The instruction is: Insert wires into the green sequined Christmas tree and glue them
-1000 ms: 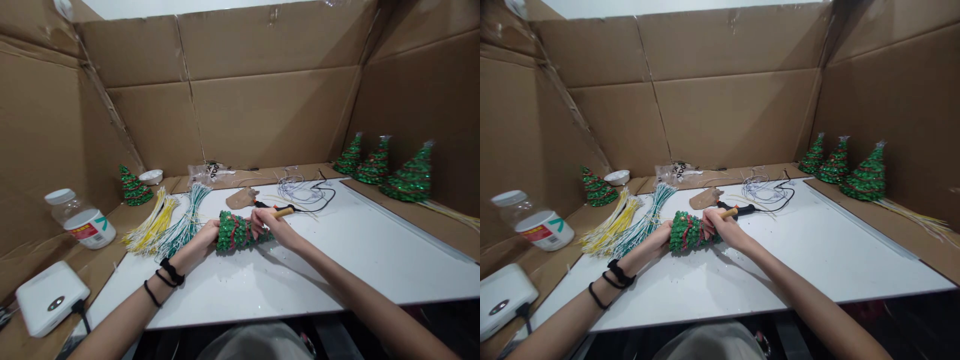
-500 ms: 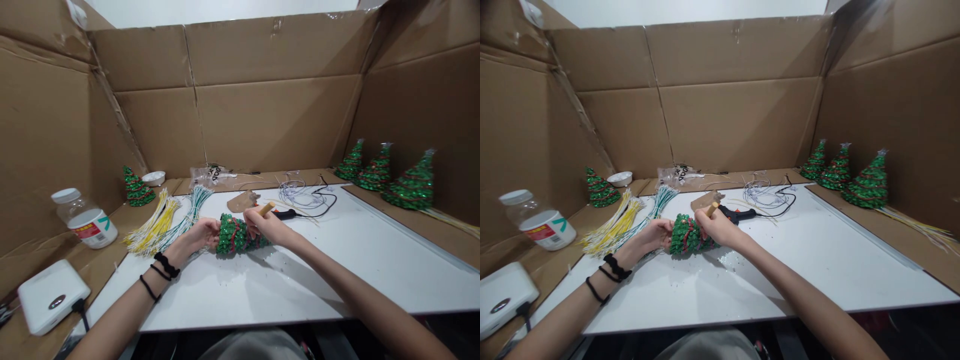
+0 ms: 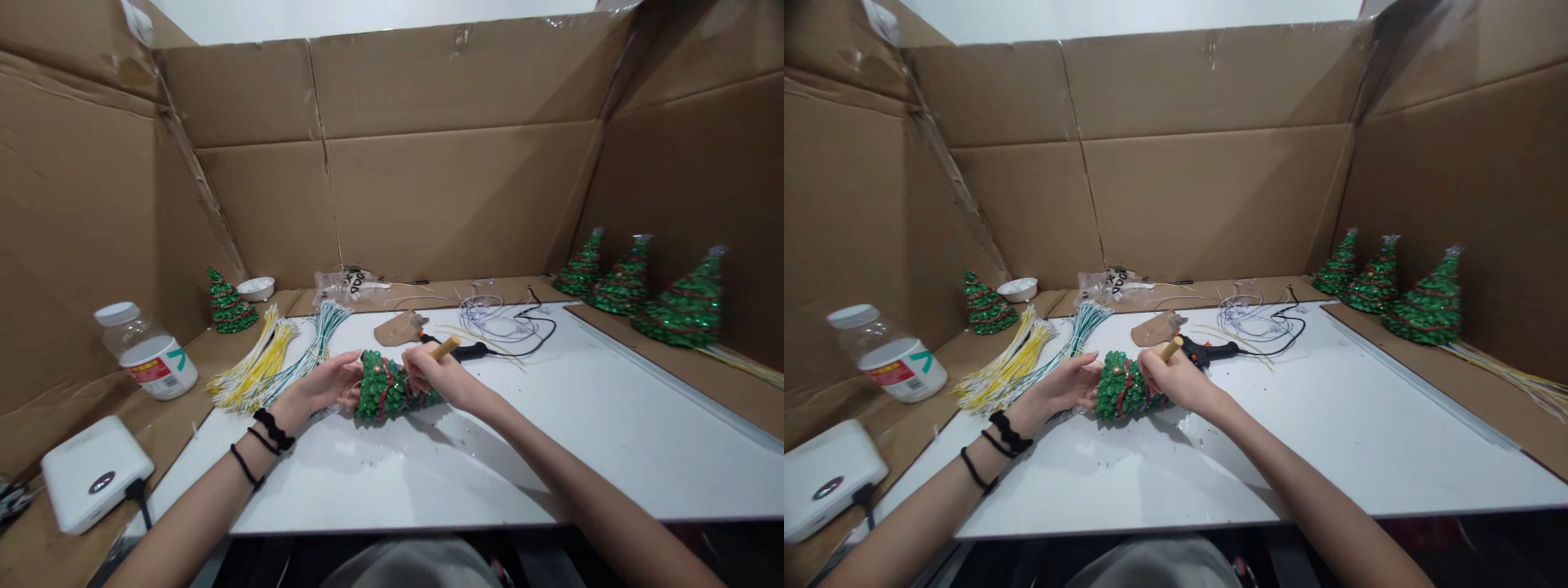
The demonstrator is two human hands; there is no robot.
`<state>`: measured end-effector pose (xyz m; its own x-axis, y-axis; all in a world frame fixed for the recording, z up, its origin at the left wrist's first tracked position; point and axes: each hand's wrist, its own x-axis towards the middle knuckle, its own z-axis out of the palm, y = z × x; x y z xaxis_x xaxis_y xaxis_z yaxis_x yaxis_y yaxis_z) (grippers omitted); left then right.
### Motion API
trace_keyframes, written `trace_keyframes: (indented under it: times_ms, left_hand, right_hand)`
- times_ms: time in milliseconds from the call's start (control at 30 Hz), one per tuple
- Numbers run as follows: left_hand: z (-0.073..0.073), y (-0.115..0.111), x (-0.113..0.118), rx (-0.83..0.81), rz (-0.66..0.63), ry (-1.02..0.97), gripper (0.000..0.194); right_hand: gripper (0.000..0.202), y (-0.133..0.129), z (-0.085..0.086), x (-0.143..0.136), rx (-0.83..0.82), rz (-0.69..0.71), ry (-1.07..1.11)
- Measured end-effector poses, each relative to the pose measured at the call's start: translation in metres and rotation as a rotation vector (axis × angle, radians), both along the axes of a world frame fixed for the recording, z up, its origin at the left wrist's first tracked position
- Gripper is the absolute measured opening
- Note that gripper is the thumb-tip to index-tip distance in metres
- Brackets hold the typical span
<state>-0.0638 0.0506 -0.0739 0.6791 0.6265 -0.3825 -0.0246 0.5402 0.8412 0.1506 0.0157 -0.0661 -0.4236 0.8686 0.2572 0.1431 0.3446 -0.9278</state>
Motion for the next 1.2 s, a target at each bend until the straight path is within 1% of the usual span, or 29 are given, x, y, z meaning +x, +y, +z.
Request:
trace_keyframes:
  times_ms: [167,233,333,500,667,867,1067,1200]
  left_hand:
    - [-0.002,-0.008,0.009,0.142,0.087,0.139,0.045]
    - [-0.001,-0.011,0.012,0.171,0.101,0.193,0.045]
    - [0.0,-0.012,0.015,0.18,0.123,0.205,0.044]
    - [0.003,-0.012,0.016,0.193,0.083,0.204,0.047]
    - [0.004,-0.013,0.015,0.223,0.022,0.27,0.048]
    - [-0.001,-0.014,0.015,0.338,0.023,0.302,0.052]
    - [0.003,-0.021,0.018,0.345,0.065,0.26,0.052]
    - [0.002,-0.02,0.018,0.336,0.071,0.249,0.05]
  right_hand:
    - [0.032,-0.002,-0.003,-0.002,0.027,-0.019,0.006]
    - [0.033,-0.004,-0.002,-0.002,0.028,-0.032,0.002]
    - [0.034,-0.005,-0.002,-0.002,0.026,-0.045,-0.017]
    - [0.034,-0.004,-0.002,-0.002,0.043,-0.037,-0.019]
    - [0.034,-0.004,-0.002,-0.001,0.035,-0.03,-0.036]
    - [0.034,-0.006,0.0,-0.001,0.032,-0.045,-0.079]
    - [0.033,-0.01,0.001,-0.005,0.079,-0.041,-0.062]
    - [0.033,-0.012,0.003,-0.006,0.117,-0.045,-0.108]
